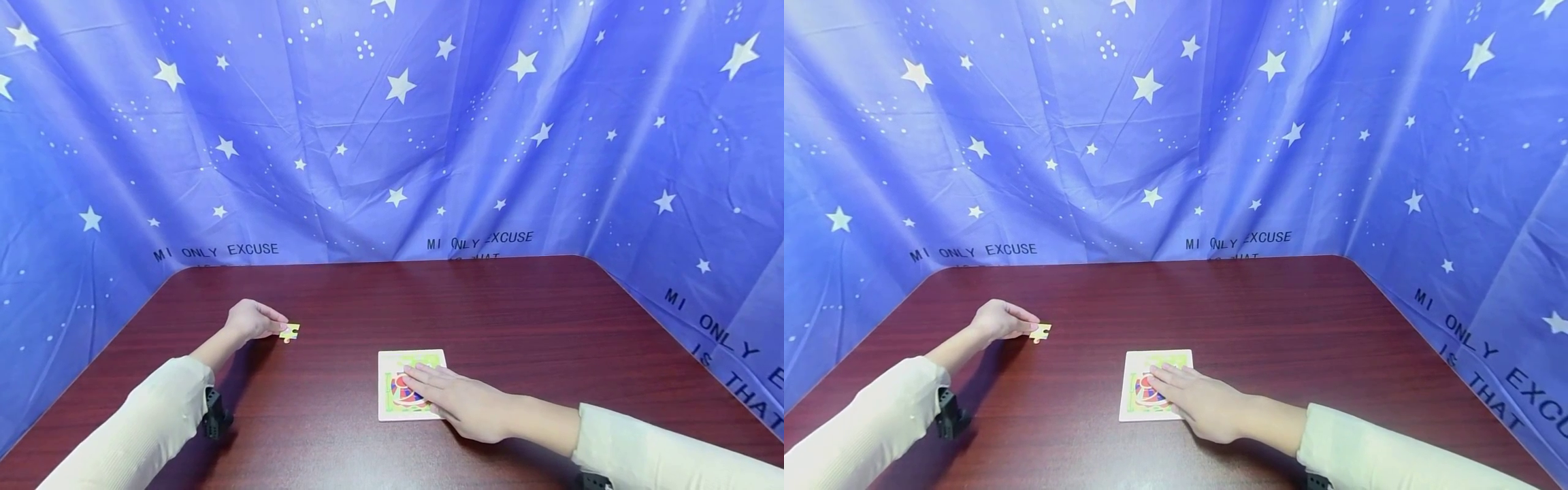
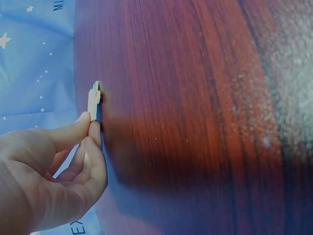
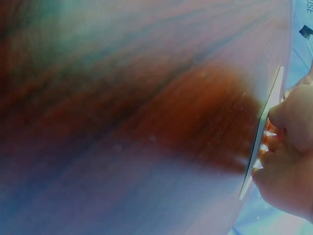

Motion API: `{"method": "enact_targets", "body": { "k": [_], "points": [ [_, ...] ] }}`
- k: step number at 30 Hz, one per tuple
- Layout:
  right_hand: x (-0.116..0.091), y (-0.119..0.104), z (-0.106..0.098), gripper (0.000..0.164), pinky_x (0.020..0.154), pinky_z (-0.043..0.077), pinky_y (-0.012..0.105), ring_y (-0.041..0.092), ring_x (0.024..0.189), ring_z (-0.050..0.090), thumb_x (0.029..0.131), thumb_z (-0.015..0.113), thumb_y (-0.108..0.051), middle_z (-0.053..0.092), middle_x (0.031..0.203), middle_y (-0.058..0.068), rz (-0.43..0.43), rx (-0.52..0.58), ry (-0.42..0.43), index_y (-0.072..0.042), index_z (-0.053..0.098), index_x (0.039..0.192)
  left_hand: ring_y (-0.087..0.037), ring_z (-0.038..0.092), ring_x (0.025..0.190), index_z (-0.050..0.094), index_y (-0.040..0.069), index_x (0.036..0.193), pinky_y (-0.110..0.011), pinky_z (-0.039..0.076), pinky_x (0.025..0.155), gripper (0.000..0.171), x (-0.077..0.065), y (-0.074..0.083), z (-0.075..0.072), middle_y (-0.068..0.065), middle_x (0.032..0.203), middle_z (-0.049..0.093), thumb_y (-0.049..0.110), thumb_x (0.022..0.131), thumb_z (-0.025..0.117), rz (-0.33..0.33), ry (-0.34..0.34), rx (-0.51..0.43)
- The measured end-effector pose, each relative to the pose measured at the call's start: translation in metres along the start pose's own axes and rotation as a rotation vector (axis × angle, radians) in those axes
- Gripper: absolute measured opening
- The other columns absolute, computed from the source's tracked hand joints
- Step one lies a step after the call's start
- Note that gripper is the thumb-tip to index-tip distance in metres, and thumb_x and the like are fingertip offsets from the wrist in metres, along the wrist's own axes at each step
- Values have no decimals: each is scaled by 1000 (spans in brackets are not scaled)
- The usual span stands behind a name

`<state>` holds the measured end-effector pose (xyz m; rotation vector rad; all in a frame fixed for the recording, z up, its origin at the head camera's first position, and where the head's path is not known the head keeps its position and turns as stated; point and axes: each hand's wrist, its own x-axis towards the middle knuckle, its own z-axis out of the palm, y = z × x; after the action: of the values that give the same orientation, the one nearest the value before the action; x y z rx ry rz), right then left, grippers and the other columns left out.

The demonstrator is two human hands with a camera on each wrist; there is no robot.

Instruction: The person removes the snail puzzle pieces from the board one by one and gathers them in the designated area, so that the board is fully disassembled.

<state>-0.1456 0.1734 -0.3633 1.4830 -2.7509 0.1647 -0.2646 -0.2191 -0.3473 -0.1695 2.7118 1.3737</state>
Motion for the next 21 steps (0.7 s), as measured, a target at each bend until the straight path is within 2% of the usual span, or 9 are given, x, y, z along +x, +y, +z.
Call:
{"method": "enact_targets", "body": {
  "k": [8, 12, 21],
  "points": [
    [0, -1, -1, 50, 114, 37, 44, 26, 143, 36, 100, 43, -12, 35, 156, 7, -4, -5, 7, -8, 34, 149, 0, 65, 59, 73, -7, 97, -22, 58, 62, 24, 0, 1, -2, 1, 65, 72, 6, 77, 78, -25, -11, -9],
    [0, -1, -1, 50, 113, 37, 44, 26, 143, 36, 100, 43, -12, 35, 156, 7, -13, -16, 9, -7, 34, 149, -1, 65, 60, 74, -6, 96, -21, 58, 62, 24, 0, -1, -3, 1, 64, 73, 7, 76, 79, -28, -6, 14],
    [0, -2, -1, 51, 114, 37, 43, 25, 144, 35, 100, 43, -12, 34, 157, 6, -1, -7, 0, -9, 32, 150, -2, 59, 57, 77, 0, 86, -18, 52, 56, 18, -2, 1, -3, 1, 67, 72, 11, 72, 81, 54, 44, 159]
  ]
}}
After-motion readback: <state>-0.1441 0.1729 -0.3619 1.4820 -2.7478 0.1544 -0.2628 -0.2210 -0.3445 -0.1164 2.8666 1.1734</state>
